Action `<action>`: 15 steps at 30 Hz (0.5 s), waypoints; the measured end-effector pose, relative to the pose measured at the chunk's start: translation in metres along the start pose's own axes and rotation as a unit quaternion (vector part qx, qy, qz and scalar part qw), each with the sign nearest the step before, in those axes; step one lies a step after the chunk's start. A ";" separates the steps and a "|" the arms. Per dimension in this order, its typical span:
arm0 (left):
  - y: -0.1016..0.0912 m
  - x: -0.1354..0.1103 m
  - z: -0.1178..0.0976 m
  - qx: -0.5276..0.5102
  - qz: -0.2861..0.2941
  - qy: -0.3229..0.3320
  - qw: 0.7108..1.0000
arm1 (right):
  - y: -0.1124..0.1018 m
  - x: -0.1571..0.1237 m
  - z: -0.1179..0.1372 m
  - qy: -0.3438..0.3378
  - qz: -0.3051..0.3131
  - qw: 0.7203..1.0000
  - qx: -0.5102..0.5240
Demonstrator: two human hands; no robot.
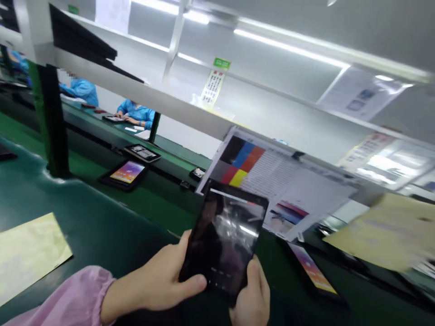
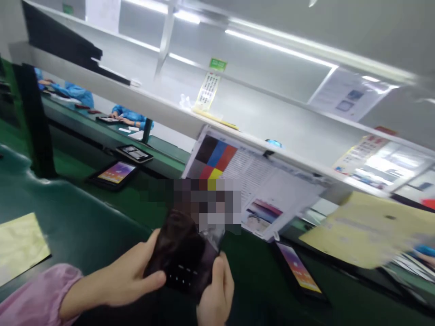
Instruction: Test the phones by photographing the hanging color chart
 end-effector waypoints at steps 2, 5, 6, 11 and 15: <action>0.002 0.016 -0.025 0.009 -0.020 0.005 1.000 | 0.012 -0.005 0.029 -0.045 0.010 0.998 0.038; 0.002 0.025 -0.044 0.035 -0.021 -0.005 0.999 | 0.014 -0.017 0.046 -0.084 -0.008 0.993 0.084; 0.000 0.023 -0.044 0.045 -0.023 -0.014 0.999 | 0.011 -0.023 0.046 -0.096 -0.025 0.991 0.095; -0.007 0.011 -0.036 0.083 -0.010 0.004 0.997 | 0.009 -0.046 0.040 -0.167 -0.029 0.983 0.064; -0.013 0.011 -0.035 0.113 -0.003 0.029 0.993 | 0.004 -0.052 0.032 -0.193 -0.068 0.978 0.045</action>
Point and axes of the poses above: each hand's wrist, its own x-axis towards the middle knuckle, its own y-axis out of the palm, z = x × y, the point moved 7 cm from there along x, towards the middle knuckle, and after that the axes turned 12 degrees about y, right-handed, at the moved point
